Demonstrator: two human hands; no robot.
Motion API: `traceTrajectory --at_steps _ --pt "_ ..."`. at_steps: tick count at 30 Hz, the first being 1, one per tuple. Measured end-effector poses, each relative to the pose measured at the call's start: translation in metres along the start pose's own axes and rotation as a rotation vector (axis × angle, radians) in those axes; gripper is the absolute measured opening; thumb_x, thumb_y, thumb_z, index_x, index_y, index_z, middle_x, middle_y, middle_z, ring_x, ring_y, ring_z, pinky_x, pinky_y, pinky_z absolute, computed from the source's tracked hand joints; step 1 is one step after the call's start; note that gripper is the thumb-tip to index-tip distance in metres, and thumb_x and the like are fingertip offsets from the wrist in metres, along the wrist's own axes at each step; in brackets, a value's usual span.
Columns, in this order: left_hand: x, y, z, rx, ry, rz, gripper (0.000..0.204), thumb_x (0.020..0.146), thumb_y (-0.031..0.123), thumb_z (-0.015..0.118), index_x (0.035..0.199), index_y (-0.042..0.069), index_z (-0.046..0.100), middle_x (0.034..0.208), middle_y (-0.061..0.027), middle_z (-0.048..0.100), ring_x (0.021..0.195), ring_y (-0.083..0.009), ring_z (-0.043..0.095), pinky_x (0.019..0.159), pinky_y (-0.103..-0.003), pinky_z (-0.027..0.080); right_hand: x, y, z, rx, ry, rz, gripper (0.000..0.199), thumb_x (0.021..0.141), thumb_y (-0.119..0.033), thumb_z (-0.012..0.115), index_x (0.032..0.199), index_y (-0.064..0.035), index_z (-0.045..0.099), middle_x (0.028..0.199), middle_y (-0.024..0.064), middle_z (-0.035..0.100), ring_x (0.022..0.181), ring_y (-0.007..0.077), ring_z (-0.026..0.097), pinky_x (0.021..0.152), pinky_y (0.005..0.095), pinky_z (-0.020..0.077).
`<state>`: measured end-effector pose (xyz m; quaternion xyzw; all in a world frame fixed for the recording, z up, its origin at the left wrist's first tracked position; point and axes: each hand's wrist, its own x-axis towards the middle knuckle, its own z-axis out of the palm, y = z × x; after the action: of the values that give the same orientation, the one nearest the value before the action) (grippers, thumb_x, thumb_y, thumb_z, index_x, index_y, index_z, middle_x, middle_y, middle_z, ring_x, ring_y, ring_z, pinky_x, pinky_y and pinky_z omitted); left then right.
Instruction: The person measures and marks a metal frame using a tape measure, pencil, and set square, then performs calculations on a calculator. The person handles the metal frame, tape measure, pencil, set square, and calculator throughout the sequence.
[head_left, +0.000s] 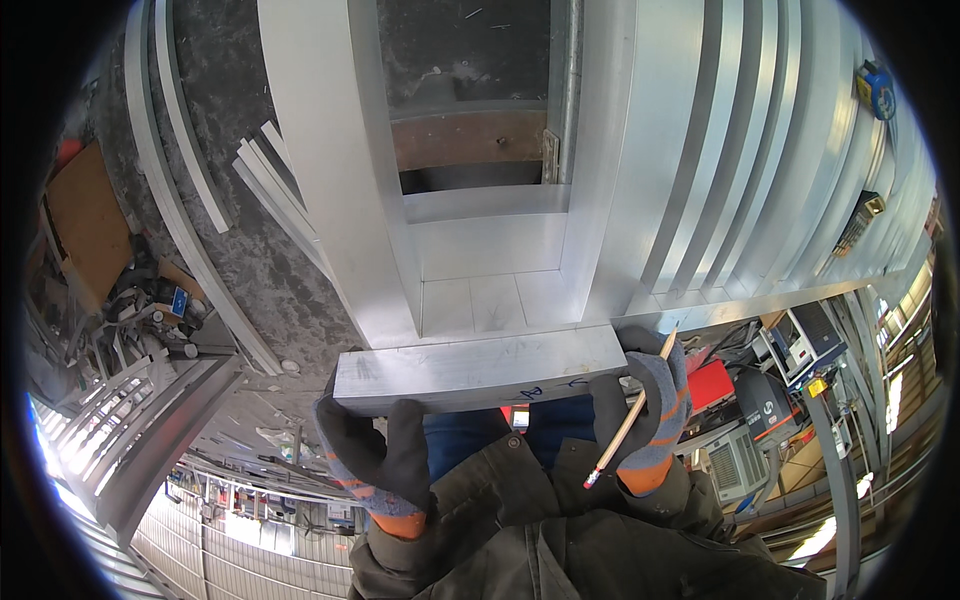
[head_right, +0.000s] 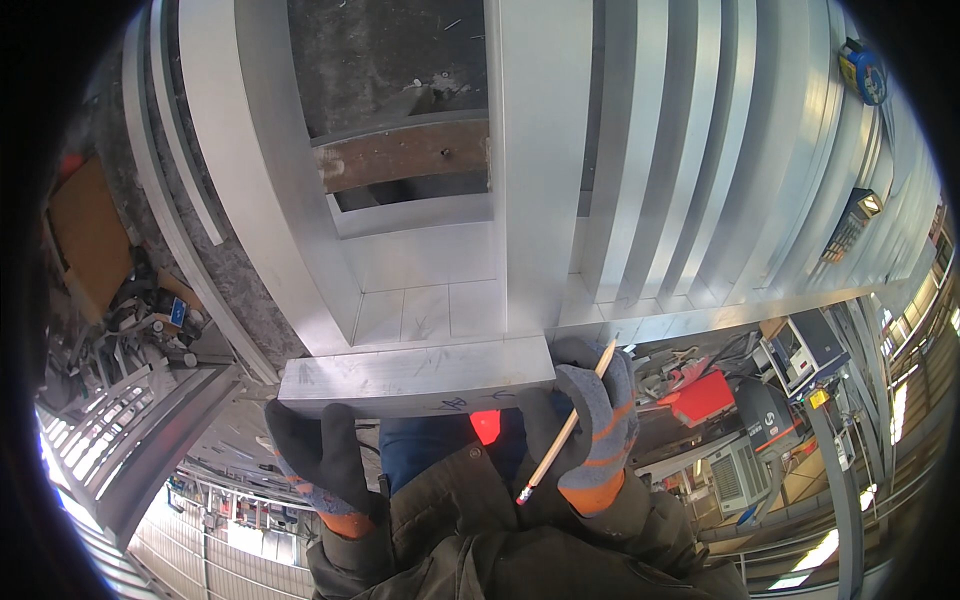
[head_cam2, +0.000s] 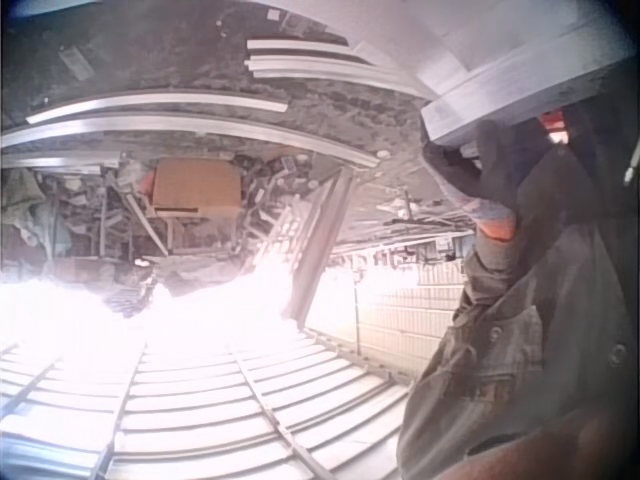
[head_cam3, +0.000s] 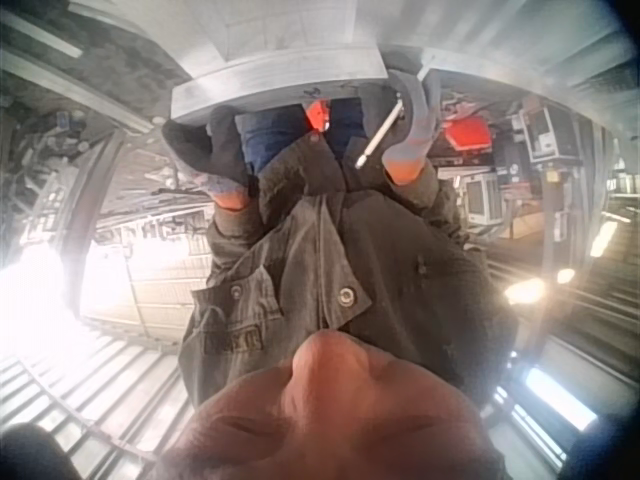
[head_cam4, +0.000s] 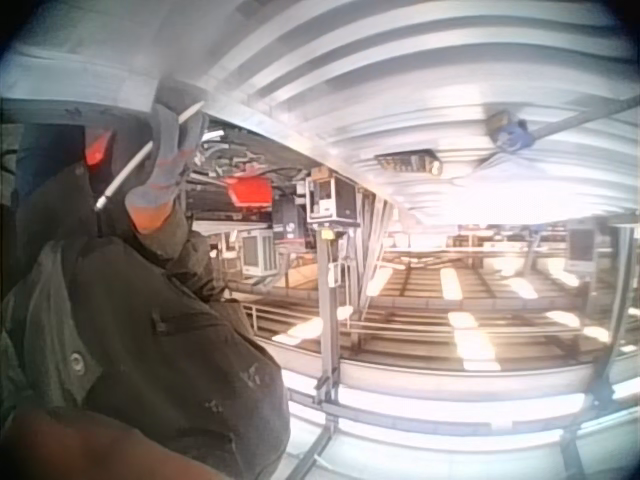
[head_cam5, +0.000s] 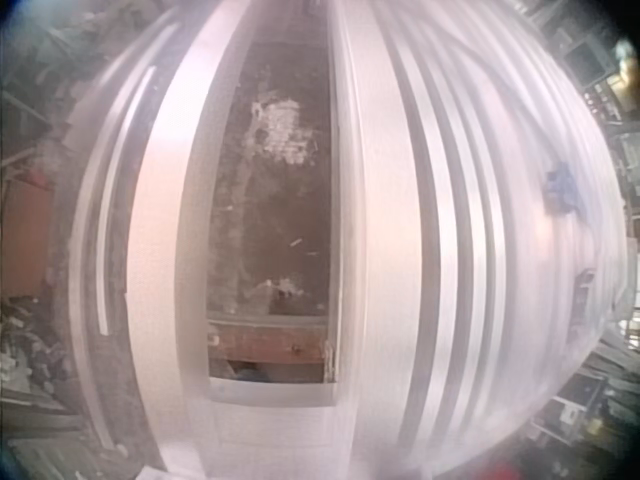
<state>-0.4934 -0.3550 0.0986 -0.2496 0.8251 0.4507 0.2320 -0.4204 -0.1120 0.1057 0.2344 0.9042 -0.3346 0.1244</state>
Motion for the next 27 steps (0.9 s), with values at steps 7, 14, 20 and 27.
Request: traceTrajectory --at_steps 7,14,20,27 --pt "0.0 0.0 -0.001 0.0 -0.01 -0.003 0.055 0.09 0.009 0.074 0.138 -0.005 0.049 0.125 -0.0164 0.058 0.114 -0.0246 0.059 0.1 -0.039 0.049 -0.003 0.001 0.004 0.013 0.02 0.007 0.048 0.076 0.002 0.08 0.117 -0.0055 0.056 0.12 0.0219 0.068 0.107 0.0418 0.069 0.089 0.0473 0.0577" --pt "-0.006 0.002 0.014 -0.183 0.093 0.021 0.054 0.096 0.005 0.063 0.146 -0.005 0.046 0.132 -0.0173 0.058 0.122 -0.0265 0.059 0.102 -0.039 0.05 -0.003 0.005 0.004 0.045 0.001 -0.001 0.049 0.078 0.001 0.081 0.119 -0.0053 0.055 0.12 0.0223 0.068 0.107 0.0422 0.069 0.088 0.0479 0.0573" --pt "-0.036 0.01 0.04 -0.287 -0.366 -0.158 0.034 0.102 0.007 0.061 0.132 -0.008 0.061 0.127 -0.0179 0.065 0.11 -0.0266 0.068 0.086 -0.038 0.059 -0.001 0.008 0.01 0.051 0.032 -0.005 0.04 0.079 0.001 0.079 0.114 -0.0037 0.058 0.115 0.0211 0.069 0.104 0.0417 0.068 0.087 0.0462 0.0564" --pt "-0.041 -0.004 0.065 -0.611 -0.394 -0.526 0.026 0.098 0.001 0.07 0.122 -0.007 0.064 0.115 -0.0148 0.073 0.104 -0.0226 0.073 0.088 -0.033 0.061 0.001 0.006 0.007 0.055 0.069 0.002 0.037 0.075 -0.004 0.083 0.105 -0.0011 0.063 0.111 0.0189 0.07 0.101 0.0392 0.067 0.084 0.0445 0.0555"
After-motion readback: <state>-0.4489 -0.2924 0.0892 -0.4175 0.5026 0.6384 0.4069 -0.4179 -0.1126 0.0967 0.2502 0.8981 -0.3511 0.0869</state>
